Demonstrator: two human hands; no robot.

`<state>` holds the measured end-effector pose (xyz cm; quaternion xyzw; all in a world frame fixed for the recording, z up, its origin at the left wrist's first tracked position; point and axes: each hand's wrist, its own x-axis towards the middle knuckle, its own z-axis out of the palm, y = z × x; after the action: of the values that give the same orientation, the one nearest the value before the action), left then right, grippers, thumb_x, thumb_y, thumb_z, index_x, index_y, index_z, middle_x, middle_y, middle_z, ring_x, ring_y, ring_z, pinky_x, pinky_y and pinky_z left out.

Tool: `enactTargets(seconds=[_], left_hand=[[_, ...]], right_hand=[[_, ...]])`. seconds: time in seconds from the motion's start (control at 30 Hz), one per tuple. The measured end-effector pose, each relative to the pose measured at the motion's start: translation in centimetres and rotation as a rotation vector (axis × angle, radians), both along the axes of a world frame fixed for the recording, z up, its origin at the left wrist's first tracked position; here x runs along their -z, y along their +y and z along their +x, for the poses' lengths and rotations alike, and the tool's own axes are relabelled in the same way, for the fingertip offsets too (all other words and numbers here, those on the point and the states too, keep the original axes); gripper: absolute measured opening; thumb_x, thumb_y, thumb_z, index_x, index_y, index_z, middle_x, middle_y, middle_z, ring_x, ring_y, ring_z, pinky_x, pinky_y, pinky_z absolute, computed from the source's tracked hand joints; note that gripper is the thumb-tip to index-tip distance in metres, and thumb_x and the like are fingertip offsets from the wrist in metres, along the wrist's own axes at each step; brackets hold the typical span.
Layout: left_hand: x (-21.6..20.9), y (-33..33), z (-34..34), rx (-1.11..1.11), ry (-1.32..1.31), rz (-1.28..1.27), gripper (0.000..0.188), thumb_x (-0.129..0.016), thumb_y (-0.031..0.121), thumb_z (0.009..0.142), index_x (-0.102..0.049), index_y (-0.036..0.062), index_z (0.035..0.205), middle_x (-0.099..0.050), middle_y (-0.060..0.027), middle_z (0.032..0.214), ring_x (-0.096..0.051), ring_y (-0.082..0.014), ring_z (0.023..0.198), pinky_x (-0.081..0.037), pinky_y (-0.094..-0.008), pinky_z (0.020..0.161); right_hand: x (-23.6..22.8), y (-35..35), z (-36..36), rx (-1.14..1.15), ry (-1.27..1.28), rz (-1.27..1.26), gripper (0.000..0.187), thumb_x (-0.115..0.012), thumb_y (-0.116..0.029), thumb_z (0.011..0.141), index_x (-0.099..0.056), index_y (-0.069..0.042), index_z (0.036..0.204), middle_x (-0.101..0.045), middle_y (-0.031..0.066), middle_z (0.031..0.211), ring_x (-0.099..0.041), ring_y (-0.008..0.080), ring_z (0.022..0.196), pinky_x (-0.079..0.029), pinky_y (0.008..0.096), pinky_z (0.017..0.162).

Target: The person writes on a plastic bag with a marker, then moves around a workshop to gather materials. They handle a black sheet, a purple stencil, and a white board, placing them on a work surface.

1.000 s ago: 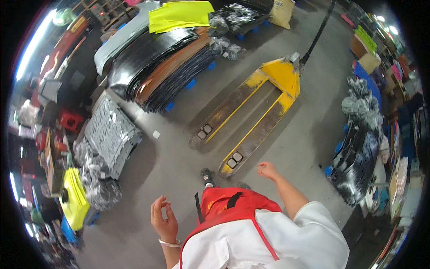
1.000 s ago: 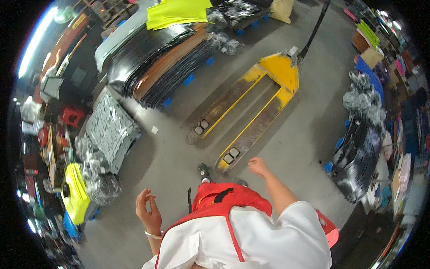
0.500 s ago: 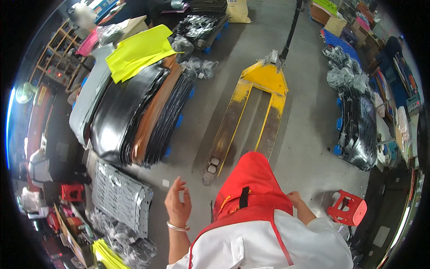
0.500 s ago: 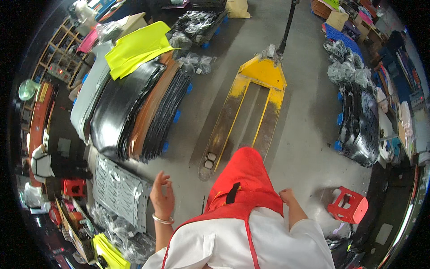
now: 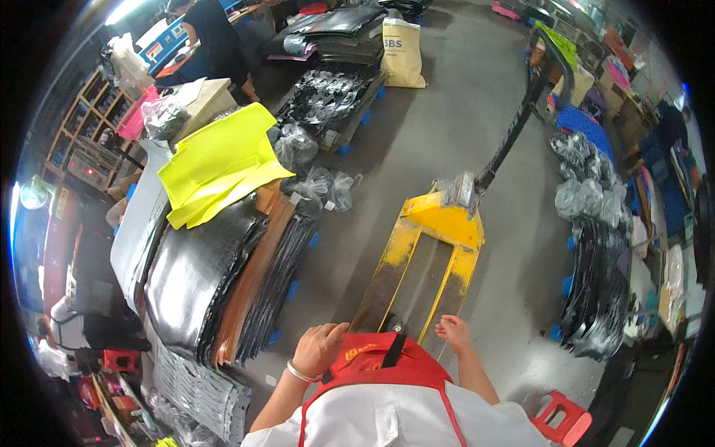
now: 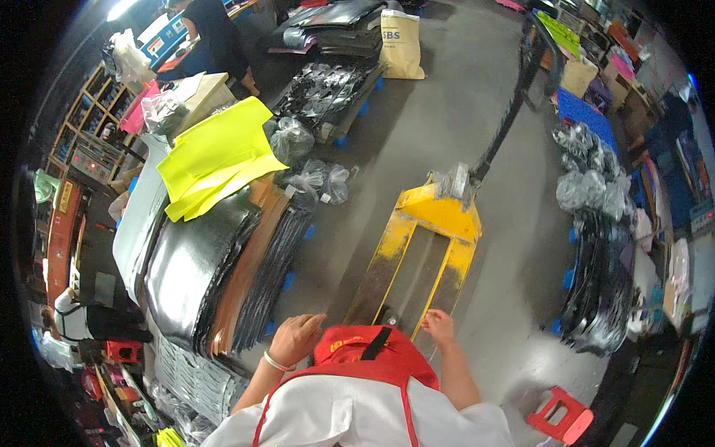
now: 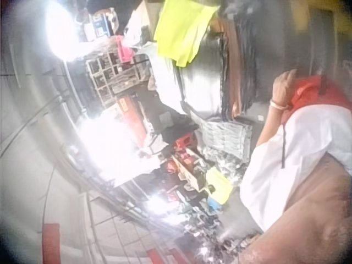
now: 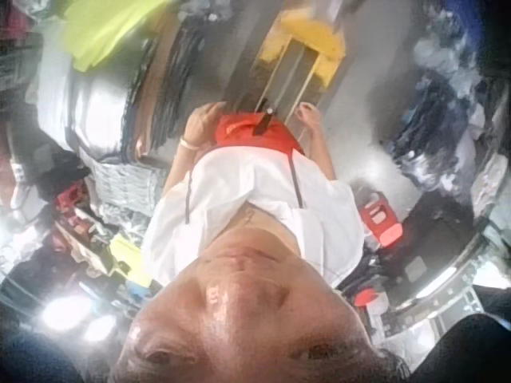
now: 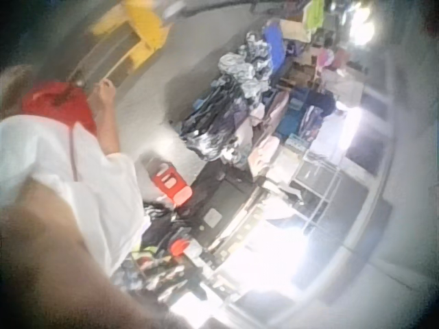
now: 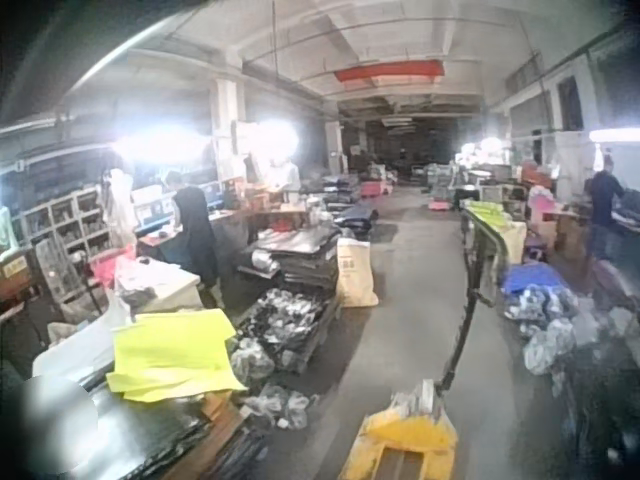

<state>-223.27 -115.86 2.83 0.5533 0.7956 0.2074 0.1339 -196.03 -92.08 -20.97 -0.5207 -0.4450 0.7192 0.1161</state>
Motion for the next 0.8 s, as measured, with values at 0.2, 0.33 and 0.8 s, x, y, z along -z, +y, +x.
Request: enactTargets(seconds=[0.2, 0.33, 0.8], left_hand=[[2.7, 7.5, -7.8, -0.012, -0.003, -0.168, 0.035, -0.061, 0.015, 0.080, -0.056, 0.0100, 0.115, -0.065, -0.0094, 0.088, -0.064, -0.0266, 0.077, -0.050, -0.0384, 0.068], [6.5, 13.8, -14.8, 0.076, -0.057, -0.214, 0.037, -0.059, 0.018, 0.080, -0.055, 0.0107, 0.116, -0.064, -0.0095, 0.086, -0.065, -0.0264, 0.076, -0.051, -0.0380, 0.068], [5.1, 33.9, -52.8, -0.086, -0.206, -0.009, 0.048, -0.060, 0.016, 0.080, -0.048, 0.0044, 0.124, -0.058, -0.0162, 0.101, -0.063, -0.0342, 0.080, -0.052, -0.0405, 0.067]], right_hand=[[-0.5, 6.2, -8.7, -0.303, -0.257, 0.099, 0.030, -0.063, -0.017, 0.083, -0.061, 0.002, 0.106, -0.066, 0.0088, 0.075, -0.064, 0.0176, 0.067, -0.052, 0.0290, 0.063], [1.9, 11.6, -19.0, -0.533, -0.249, 0.291, 0.036, -0.066, -0.023, 0.080, -0.062, -0.001, 0.107, -0.068, 0.0104, 0.077, -0.064, 0.0183, 0.067, -0.051, 0.0302, 0.065], [-9.0, 34.0, -61.7, -0.670, -0.592, 1.004, 0.036, -0.070, -0.023, 0.075, -0.062, -0.005, 0.106, -0.056, 0.0223, 0.115, -0.053, 0.0330, 0.108, -0.044, 0.0411, 0.089]])
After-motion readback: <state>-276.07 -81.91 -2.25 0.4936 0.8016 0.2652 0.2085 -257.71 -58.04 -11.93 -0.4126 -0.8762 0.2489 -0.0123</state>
